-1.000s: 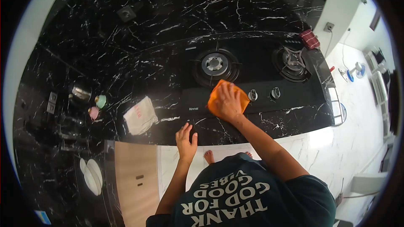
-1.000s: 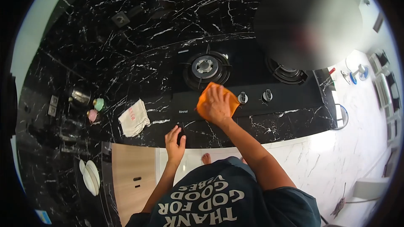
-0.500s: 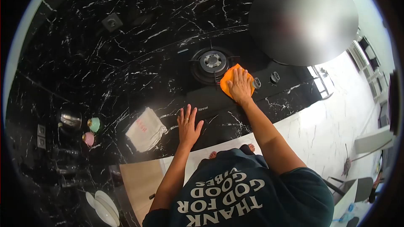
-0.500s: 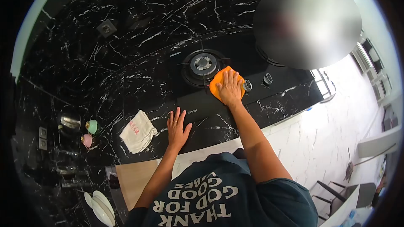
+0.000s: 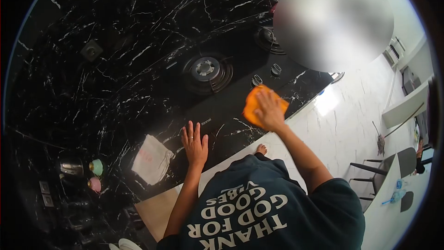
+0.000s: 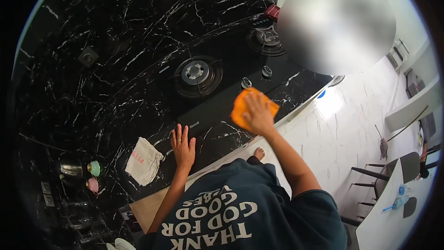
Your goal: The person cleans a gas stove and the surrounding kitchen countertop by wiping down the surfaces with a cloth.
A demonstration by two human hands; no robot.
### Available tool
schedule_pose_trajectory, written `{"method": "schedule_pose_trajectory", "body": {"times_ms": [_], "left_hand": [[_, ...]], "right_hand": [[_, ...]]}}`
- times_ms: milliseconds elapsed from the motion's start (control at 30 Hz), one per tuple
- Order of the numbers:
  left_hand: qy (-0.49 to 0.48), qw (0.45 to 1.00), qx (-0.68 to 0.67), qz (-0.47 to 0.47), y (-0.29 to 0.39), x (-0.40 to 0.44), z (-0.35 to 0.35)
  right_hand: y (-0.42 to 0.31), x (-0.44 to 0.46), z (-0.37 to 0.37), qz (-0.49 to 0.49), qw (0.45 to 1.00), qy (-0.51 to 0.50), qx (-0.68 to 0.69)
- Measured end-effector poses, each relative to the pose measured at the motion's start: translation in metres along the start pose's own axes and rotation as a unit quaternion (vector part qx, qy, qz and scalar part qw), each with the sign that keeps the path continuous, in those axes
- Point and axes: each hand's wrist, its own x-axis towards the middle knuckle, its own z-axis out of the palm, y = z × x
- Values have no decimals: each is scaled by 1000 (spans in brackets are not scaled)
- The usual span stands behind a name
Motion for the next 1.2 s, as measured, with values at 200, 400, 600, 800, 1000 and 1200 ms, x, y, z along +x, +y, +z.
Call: {"method": "schedule_pose_trajectory", "body": {"times_ms": [200, 400, 600, 800, 1000, 1200], "left_hand": [[10, 1000, 3, 3, 2, 0, 1], [15, 1000, -9, 25, -6, -1, 4], [-1, 1000, 13, 12, -1, 0, 2], [-29, 999, 27, -31, 14, 3, -2], [56, 992, -24, -111, 37, 11, 23], [86, 985, 24, -148, 114, 22, 48]], "right_hand": [[-24, -5, 41, 85, 991, 84, -53], [-89, -41, 9, -127, 989, -54, 54], [2, -27, -6, -31, 999, -22, 25], [108, 14, -28, 67, 997, -31, 15], [194, 62, -47, 93, 994, -49, 14], [279, 112, -52, 113, 993, -21, 5]]}}
